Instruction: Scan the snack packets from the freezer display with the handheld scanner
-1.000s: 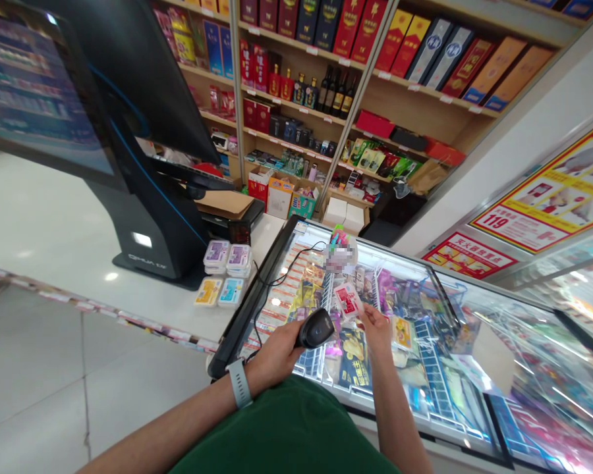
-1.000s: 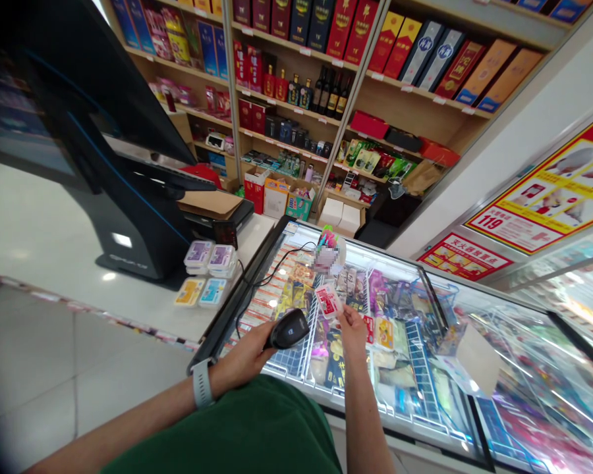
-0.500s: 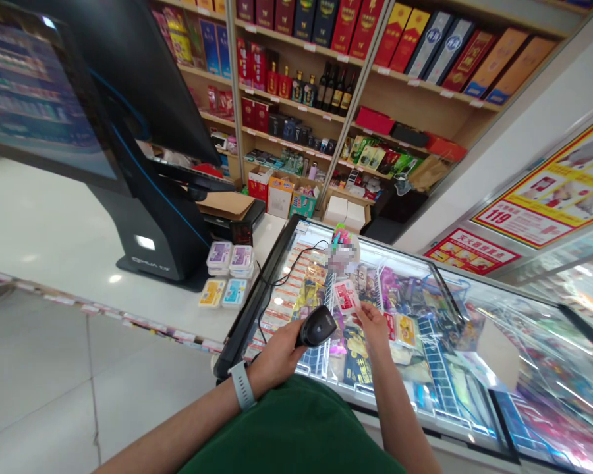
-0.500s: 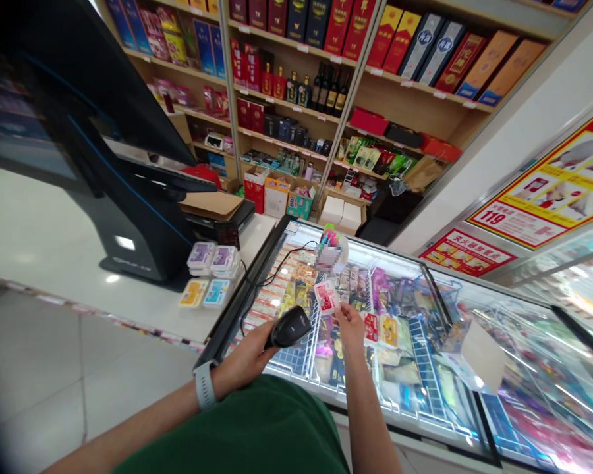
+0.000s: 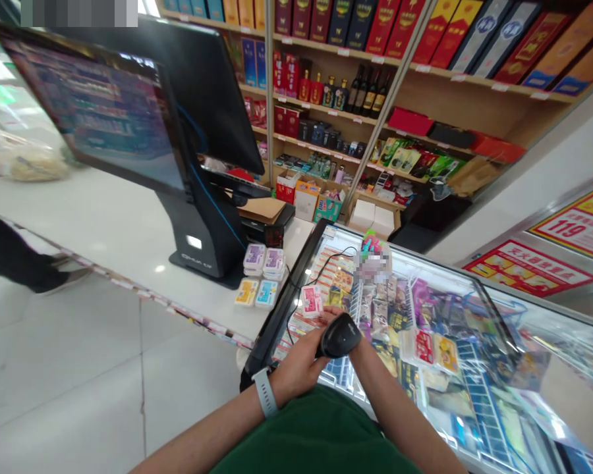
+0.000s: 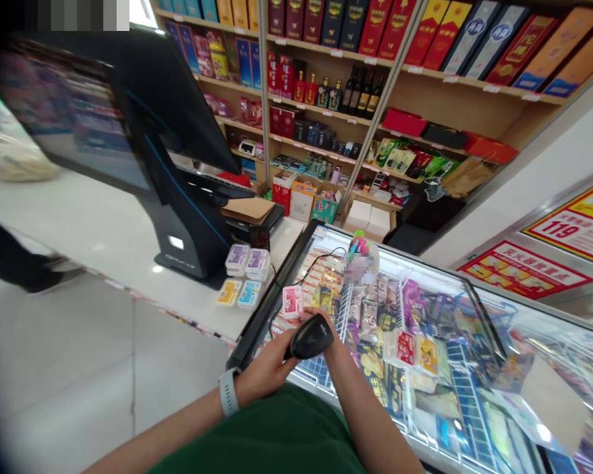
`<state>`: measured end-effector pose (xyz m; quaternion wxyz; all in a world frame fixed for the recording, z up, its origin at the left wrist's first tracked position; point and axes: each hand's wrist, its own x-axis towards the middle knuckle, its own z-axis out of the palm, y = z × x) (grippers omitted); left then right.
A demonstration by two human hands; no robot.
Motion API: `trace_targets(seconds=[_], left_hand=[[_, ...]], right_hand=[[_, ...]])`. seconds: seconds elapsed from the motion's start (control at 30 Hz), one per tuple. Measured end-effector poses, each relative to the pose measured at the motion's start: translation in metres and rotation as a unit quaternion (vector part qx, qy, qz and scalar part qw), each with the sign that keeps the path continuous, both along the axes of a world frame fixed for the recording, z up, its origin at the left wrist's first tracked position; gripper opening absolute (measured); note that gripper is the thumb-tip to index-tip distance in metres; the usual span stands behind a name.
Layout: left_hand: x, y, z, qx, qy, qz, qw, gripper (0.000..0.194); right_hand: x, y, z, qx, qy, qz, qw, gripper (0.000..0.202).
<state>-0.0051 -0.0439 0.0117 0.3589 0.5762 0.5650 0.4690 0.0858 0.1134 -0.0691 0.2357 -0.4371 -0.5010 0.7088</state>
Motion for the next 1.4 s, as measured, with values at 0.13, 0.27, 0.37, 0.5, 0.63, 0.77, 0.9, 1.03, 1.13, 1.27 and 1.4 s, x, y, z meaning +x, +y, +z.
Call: trace_targets(seconds=[0.13,0.27,0.37,0.5,0.63,0.77,0.9,1.03,1.13,1.27,1.4], left_hand=[[-0.010,-0.008,-0.001,-0.003,-0.007,0.023,1.000,0.048],[-0.020,-0.016,0.001,0.026,-0.022,0.038,0.999,0.048],[-0.028,-0.023,0.003,0.041,-0.028,0.047,0.998,0.047],[-0.038,-0.033,0.002,0.042,-0.021,0.071,0.996,0.045],[-0.045,-0.041,0.000,0.030,-0.016,0.092,0.995,0.039],[-0.049,-0.044,-0.001,0.022,-0.013,0.100,0.995,0.037],[-0.051,-0.045,-0.002,0.027,-0.017,0.109,0.994,0.038],[-0.050,-0.046,-0.004,0.017,-0.015,0.120,0.993,0.041],[-0.049,-0.047,-0.005,0.016,-0.010,0.119,0.993,0.039],[-0.046,-0.045,-0.003,0.015,-0.014,0.111,0.994,0.034],[-0.042,-0.041,-0.002,0.013,-0.010,0.104,0.994,0.031]], right_hand=[[-0.043,-0.017,-0.003,-0.102,0.040,0.073,0.991,0.027],[-0.080,-0.036,-0.002,-0.160,0.069,0.111,0.978,0.028],[-0.106,-0.046,-0.003,-0.191,0.083,0.142,0.968,0.028],[-0.135,-0.052,-0.007,-0.211,0.093,0.184,0.955,0.026],[-0.154,-0.053,-0.007,-0.214,0.060,0.194,0.955,0.017],[-0.165,-0.055,-0.003,-0.203,0.064,0.192,0.958,0.014],[-0.171,-0.059,0.001,-0.186,0.083,0.182,0.962,0.016],[-0.173,-0.062,0.004,-0.156,0.076,0.177,0.969,0.017],[-0.171,-0.062,0.002,-0.143,0.053,0.179,0.972,0.020],[-0.165,-0.059,-0.006,-0.142,0.055,0.185,0.971,0.019],[-0.156,-0.055,-0.013,-0.148,0.061,0.202,0.966,0.020]])
